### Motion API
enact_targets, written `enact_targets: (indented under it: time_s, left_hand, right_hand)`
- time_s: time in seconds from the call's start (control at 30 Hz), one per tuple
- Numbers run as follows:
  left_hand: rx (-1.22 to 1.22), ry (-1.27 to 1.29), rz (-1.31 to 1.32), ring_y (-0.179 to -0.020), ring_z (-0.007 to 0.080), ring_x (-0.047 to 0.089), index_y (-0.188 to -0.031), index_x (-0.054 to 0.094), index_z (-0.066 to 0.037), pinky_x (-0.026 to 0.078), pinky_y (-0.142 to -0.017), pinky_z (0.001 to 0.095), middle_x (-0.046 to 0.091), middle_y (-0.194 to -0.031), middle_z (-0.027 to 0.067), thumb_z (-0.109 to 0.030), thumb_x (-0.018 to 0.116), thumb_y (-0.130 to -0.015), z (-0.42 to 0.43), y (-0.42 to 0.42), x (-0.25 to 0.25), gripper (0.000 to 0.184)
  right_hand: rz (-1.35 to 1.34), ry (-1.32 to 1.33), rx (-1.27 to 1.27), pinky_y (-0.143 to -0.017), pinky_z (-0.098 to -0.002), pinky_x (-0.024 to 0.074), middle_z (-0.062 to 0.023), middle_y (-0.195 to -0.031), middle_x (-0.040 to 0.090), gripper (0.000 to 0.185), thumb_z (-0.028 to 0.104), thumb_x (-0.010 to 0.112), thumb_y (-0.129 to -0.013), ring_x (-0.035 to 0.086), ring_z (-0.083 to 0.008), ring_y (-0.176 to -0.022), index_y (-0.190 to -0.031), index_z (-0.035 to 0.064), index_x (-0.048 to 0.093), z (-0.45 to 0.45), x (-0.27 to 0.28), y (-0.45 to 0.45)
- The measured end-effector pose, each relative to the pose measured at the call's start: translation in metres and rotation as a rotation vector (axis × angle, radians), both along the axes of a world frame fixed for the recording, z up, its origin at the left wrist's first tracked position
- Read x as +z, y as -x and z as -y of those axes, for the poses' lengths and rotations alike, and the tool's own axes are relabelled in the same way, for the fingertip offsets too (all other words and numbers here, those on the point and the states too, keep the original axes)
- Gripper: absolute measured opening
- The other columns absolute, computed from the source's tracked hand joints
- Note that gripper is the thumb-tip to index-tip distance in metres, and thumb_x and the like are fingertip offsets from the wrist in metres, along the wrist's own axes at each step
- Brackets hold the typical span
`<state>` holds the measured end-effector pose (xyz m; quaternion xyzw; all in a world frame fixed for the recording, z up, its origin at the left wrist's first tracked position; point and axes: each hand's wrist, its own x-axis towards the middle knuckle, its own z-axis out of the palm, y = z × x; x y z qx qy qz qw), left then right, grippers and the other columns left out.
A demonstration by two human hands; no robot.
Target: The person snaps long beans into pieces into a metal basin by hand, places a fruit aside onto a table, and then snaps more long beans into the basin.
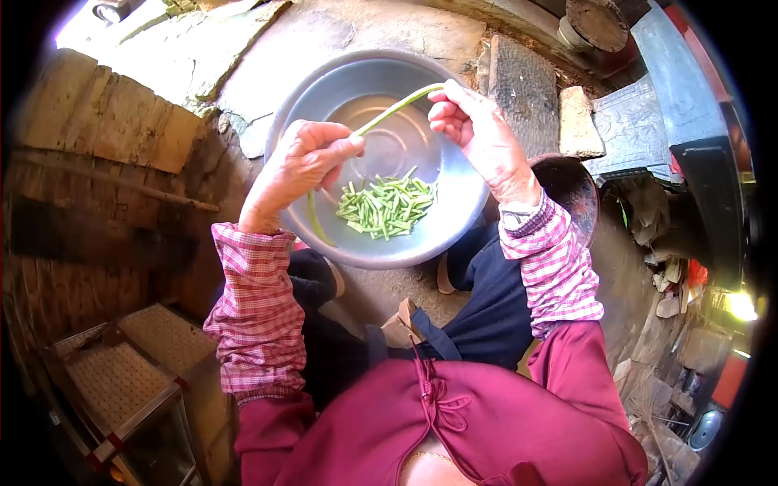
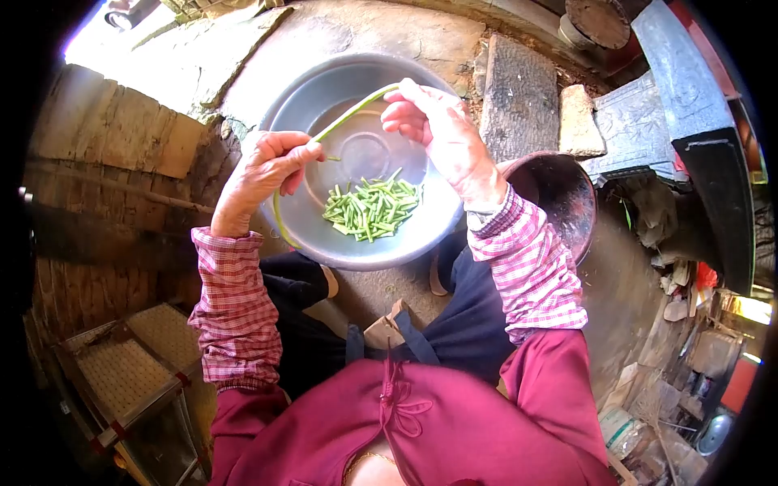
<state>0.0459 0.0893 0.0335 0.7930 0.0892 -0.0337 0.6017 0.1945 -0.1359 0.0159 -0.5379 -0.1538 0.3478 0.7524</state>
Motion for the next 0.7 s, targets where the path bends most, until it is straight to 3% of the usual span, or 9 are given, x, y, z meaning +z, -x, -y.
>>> enact_targets:
  time_s: [0.17, 0.27, 0.33, 0.4, 0.5, 0.53, 0.6, 0.7]
  left_hand:
    - [-0.025, 0.094, -0.033, -0.047, 0.0042, 0.045, -0.092, 0.072, 0.001, 0.033, -0.045, 0.0215, 0.053, -0.056, -0.0023, -0.027, 0.065, -0.097, 0.009, -0.005, 0.004, 0.029]
    - [-0.073, 0.078, -0.1, -0.048, 0.0036, 0.044, -0.093, 0.072, 0.001, 0.033, -0.046, 0.0205, 0.053, -0.056, -0.0025, -0.026, 0.064, -0.097, 0.008, 0.001, 0.001, 0.028]
    - [-0.096, 0.056, -0.123, -0.048, 0.0038, 0.044, -0.094, 0.072, 0.001, 0.033, -0.046, 0.0204, 0.054, -0.057, -0.0023, -0.026, 0.065, -0.097, 0.006, 0.008, 0.0, 0.028]
    - [-0.069, 0.048, -0.124, -0.048, 0.0039, 0.044, -0.094, 0.072, 0.001, 0.033, -0.046, 0.0203, 0.054, -0.057, -0.0023, -0.026, 0.065, -0.097, 0.003, 0.013, 0.006, 0.028]
    - [-0.016, 0.022, -0.061, -0.046, 0.0046, 0.044, -0.095, 0.073, 0.001, 0.034, -0.044, 0.0207, 0.053, -0.056, -0.0026, -0.024, 0.066, -0.096, -0.013, 0.015, -0.001, 0.026]
    - [-0.005, 0.035, -0.045, -0.046, 0.0059, 0.046, -0.095, 0.073, 0.002, 0.035, -0.043, 0.0222, 0.055, -0.055, -0.0008, -0.023, 0.066, -0.096, -0.017, 0.015, -0.004, 0.026]
    - [0.022, 0.013, -0.035, -0.046, 0.0064, 0.046, -0.096, 0.073, 0.002, 0.036, -0.043, 0.0226, 0.055, -0.055, -0.0003, -0.022, 0.068, -0.094, -0.022, 0.016, -0.005, 0.025]
    - [0.01, -0.061, -0.055, -0.045, 0.0069, 0.047, -0.096, 0.072, 0.003, 0.036, -0.043, 0.023, 0.055, -0.056, 0.0001, -0.022, 0.069, -0.094, -0.022, 0.016, -0.005, 0.025]
  right_hand:
    - [0.243, 0.13, -0.203, -0.071, -0.023, 0.0534, -0.0064, -0.084, 0.072, 0.031, 0.03, 0.058, -0.1, 0.069, -0.0125, -0.076, -0.101, 0.001, 0.069, -0.011, 0.005, 0.006]
    - [0.337, 0.072, -0.383, -0.069, -0.025, 0.0547, -0.008, -0.083, 0.072, 0.031, 0.029, 0.058, -0.1, 0.07, -0.0146, -0.073, -0.099, 0.0009, 0.069, -0.004, -0.008, -0.015]
    - [0.238, 0.023, -0.496, -0.07, -0.0258, 0.0556, -0.0095, -0.084, 0.072, 0.03, 0.028, 0.056, -0.101, 0.07, -0.0154, -0.074, -0.1, 0.0013, 0.069, 0.014, -0.009, -0.046]
    - [0.385, 0.063, -0.34, -0.07, -0.025, 0.0555, -0.0092, -0.084, 0.072, 0.031, 0.03, 0.058, -0.1, 0.069, -0.0144, -0.074, -0.101, 0.0009, 0.069, 0.018, -0.001, -0.041]
    - [0.556, 0.35, 0.044, -0.069, -0.0243, 0.0543, -0.0076, -0.085, 0.073, 0.035, 0.034, 0.063, -0.097, 0.068, -0.0132, -0.074, -0.102, 0.0008, 0.072, 0.011, -0.012, -0.021]
    - [0.669, 0.38, 0.058, -0.07, -0.0245, 0.054, -0.0062, -0.085, 0.073, 0.033, 0.03, 0.065, -0.096, 0.067, -0.0117, -0.075, -0.108, 0.0004, 0.072, 0.007, -0.022, -0.011]
    - [1.044, 0.68, 0.039, -0.071, -0.0246, 0.0545, -0.0056, -0.087, 0.073, 0.032, 0.024, 0.068, -0.094, 0.067, -0.011, -0.077, -0.115, 0.0002, 0.07, 0.006, -0.018, -0.003]
    - [0.654, 0.342, -0.017, -0.073, -0.0253, 0.0552, -0.0058, -0.09, 0.073, 0.032, 0.02, 0.068, -0.093, 0.067, -0.0111, -0.079, -0.118, 0.0002, 0.069, 0.004, -0.012, -0.01]
